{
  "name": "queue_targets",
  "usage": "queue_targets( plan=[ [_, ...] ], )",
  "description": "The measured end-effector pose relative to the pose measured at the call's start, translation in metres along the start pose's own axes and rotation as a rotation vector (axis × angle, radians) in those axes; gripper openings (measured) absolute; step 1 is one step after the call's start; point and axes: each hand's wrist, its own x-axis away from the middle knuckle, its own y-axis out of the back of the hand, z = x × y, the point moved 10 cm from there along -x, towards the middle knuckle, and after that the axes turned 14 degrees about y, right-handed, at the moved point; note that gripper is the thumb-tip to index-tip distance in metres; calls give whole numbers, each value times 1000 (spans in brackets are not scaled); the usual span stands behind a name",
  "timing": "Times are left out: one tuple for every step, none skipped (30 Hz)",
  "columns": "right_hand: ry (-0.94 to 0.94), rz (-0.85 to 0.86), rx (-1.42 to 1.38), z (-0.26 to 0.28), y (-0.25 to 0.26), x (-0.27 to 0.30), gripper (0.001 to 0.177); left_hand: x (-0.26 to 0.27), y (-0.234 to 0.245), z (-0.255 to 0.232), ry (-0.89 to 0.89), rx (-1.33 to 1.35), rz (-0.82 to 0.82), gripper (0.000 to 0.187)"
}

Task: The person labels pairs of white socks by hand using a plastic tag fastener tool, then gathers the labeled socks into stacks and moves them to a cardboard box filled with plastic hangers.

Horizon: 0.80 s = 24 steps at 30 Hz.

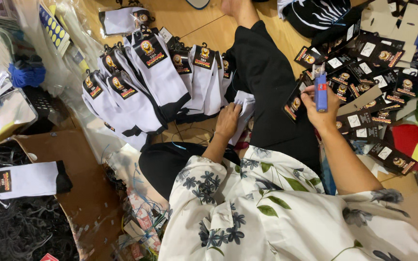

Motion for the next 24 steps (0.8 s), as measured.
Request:
queue_targets(
  plan=[
    [3,-1,0,4,4,-2,20,-1,18,-2,0,0,-3,26],
    [32,-14,-29,10,8,-4,21,-1,35,-6,-23,5,6,23],
    [62,-28,-59,16,13,-5,21,0,52,-10,-47,10,15,20],
    [62,-28,-59,17,14,-6,21,0,40,-10,-47,10,15,20],
    [71,-32,-72,19,16,-7,20,-1,24,-5,4,-13,43,23],
    [83,-35,-86,22,17,-10,20,-2,9,0,57,-34,69,26],
    [85,-34,-86,22,17,-9,20,-5,15,1,58,-34,67,26],
    [92,-38,-96,24,17,-10,20,-9,18,4,92,66,107,30],
    [100,-41,-107,25,18,-11,20,-14,21,7,126,165,147,34],
    [105,-42,-106,30,22,-12,20,-16,31,8,126,167,142,34],
    [129,-38,-124,36,25,-13,21,-19,41,10,142,483,186,35],
    [150,-35,-146,43,26,-12,22,-20,51,14,155,795,231,36],
    [151,-37,-146,52,33,-18,22,-23,64,18,153,794,230,36],
    [210,-11,-157,67,36,-22,21,-23,71,24,206,1015,316,32],
    [268,15,-168,82,39,-26,20,-22,77,29,260,1236,402,29],
    [268,17,-172,107,45,-27,20,-20,111,23,264,1233,400,29],
    [217,86,-111,127,46,-29,15,-16,136,13,300,1336,498,32],
    [166,153,-48,147,48,-29,12,-12,163,1,335,1438,599,41],
    [166,154,-51,164,43,-29,12,-7,165,-7,337,1436,599,41],
    [274,193,-108,192,35,-29,13,-7,175,-8,329,1387,471,44],
    [382,233,-164,220,28,-27,16,-5,186,-10,320,1335,344,47],
    [381,231,-164,229,22,-24,16,-3,200,-23,318,1334,345,47],
    [415,260,-209,241,13,-20,18,-1,220,-32,311,1298,273,37],
    [450,290,-256,254,3,-16,20,2,240,-40,304,1261,200,28]
  ],
)
